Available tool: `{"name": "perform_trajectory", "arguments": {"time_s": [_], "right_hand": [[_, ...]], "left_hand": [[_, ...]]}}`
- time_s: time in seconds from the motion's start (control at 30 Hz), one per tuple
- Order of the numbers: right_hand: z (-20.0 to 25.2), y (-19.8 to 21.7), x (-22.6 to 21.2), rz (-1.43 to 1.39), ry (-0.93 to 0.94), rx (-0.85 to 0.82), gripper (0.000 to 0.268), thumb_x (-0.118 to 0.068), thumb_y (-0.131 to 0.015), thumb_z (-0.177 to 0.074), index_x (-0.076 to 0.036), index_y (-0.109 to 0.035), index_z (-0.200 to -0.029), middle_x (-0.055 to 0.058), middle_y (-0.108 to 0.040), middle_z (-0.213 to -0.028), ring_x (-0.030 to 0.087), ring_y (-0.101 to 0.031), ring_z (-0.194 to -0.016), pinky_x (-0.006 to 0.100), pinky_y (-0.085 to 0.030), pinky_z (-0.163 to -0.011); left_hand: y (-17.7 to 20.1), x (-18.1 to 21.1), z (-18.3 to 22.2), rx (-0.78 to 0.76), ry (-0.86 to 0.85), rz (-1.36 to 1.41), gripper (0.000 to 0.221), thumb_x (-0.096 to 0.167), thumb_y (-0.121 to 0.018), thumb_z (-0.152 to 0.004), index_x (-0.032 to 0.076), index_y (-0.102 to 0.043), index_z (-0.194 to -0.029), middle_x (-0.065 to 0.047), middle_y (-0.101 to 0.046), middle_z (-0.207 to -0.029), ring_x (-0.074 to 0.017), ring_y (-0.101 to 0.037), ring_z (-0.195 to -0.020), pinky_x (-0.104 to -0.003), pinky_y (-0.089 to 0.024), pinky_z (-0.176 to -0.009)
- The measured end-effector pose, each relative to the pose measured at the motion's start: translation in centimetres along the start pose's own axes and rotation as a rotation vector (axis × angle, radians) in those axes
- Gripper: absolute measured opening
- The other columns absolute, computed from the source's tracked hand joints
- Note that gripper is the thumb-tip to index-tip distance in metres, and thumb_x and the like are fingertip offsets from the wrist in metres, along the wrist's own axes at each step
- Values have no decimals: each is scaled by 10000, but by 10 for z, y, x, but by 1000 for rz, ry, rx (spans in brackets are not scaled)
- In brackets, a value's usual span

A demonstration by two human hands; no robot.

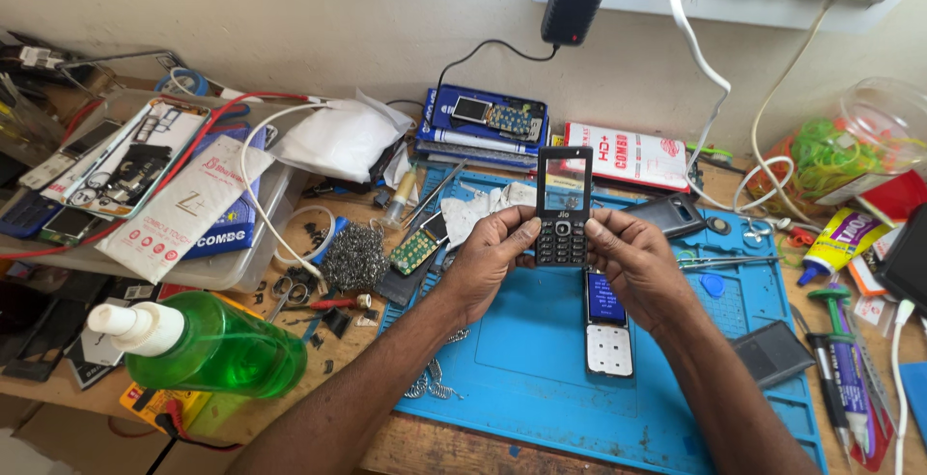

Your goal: The person disassembles and reassembles a mobile phone by hand, handling the phone chassis, internal components, and the battery.

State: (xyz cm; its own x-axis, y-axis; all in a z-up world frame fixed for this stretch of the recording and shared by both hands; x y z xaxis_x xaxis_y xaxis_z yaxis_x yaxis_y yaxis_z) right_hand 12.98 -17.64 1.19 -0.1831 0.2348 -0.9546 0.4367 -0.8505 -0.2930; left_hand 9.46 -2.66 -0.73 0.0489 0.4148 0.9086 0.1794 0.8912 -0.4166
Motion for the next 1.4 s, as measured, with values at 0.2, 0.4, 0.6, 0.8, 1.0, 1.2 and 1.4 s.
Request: {"name": "perform_trajectory", "arguments": {"time_s": [0.2,0.4,0.6,0.8,1.0,1.2,1.4], "right_hand": [[35,18,-84,682,492,339,228,-115,-715,-1014,-27,-721,-1224,18,-737,-1073,98,-681,-969,255,-555,-861],[76,-26,-123,1340,959,411,189,-63,-810,-1049,-79,-736,-1222,95,-711,-1091,224,-675,-1010,347,-527,-885],[81,-35,-120,1505,1047,384,154,-110,-822,-1055,-114,-755,-1194,40,-723,-1130,214,-656,-1050,364,-488,-921],[78,-39,-118,1464,1056,343,144,-107,-809,-1044,-124,-751,-1175,25,-732,-1159,207,-675,-1081,359,-494,-925],[72,-35,-117,1163,897,295,228,-55,-793,-1009,-119,-751,-1224,38,-733,-1188,188,-702,-1087,318,-552,-926],[73,-43,-117,1302,940,269,229,-50,-811,-978,-114,-763,-1193,44,-742,-1158,208,-698,-1099,363,-544,-943],[67,-55,-106,1533,980,237,178,-102,-799,-968,-135,-790,-1143,20,-745,-1125,214,-685,-1069,395,-500,-922]], "left_hand": [[18,23,-3,160,-245,-147,381,204,-662,-1010,37,-618,-1349,-42,-663,-1183,-92,-597,-974,-248,-541,-880],[2,54,12,136,-382,-297,511,163,-748,-955,45,-552,-1412,-80,-644,-1289,-131,-642,-1083,-280,-567,-938],[-3,58,15,125,-425,-420,579,198,-768,-942,58,-526,-1449,-121,-663,-1343,-182,-660,-1172,-327,-582,-992],[-9,56,17,105,-405,-527,603,203,-754,-945,85,-507,-1482,-104,-654,-1401,-198,-652,-1249,-357,-597,-1025],[-14,57,18,105,-424,-572,621,215,-738,-946,99,-480,-1499,-111,-637,-1437,-220,-638,-1292,-364,-590,-1050],[-12,61,21,131,-482,-584,527,196,-682,-1016,90,-484,-1493,-113,-640,-1396,-212,-632,-1274,-354,-581,-1036],[52,121,41,453,-801,-201,292,149,-575,-1130,73,-551,-1411,-53,-622,-1235,-140,-572,-1141,-313,-505,-1044]]}}
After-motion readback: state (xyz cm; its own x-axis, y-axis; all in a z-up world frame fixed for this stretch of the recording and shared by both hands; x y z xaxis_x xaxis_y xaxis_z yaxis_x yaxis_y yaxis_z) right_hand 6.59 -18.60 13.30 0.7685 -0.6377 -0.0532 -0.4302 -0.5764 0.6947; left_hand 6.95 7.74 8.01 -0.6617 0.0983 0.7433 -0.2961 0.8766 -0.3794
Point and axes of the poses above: each hand's wrist, its own z-axis away from the middle knuckle, its own y-axis out of the back of the hand, x = y × z, the point moved 9 cm from there along -z, towards the middle knuckle
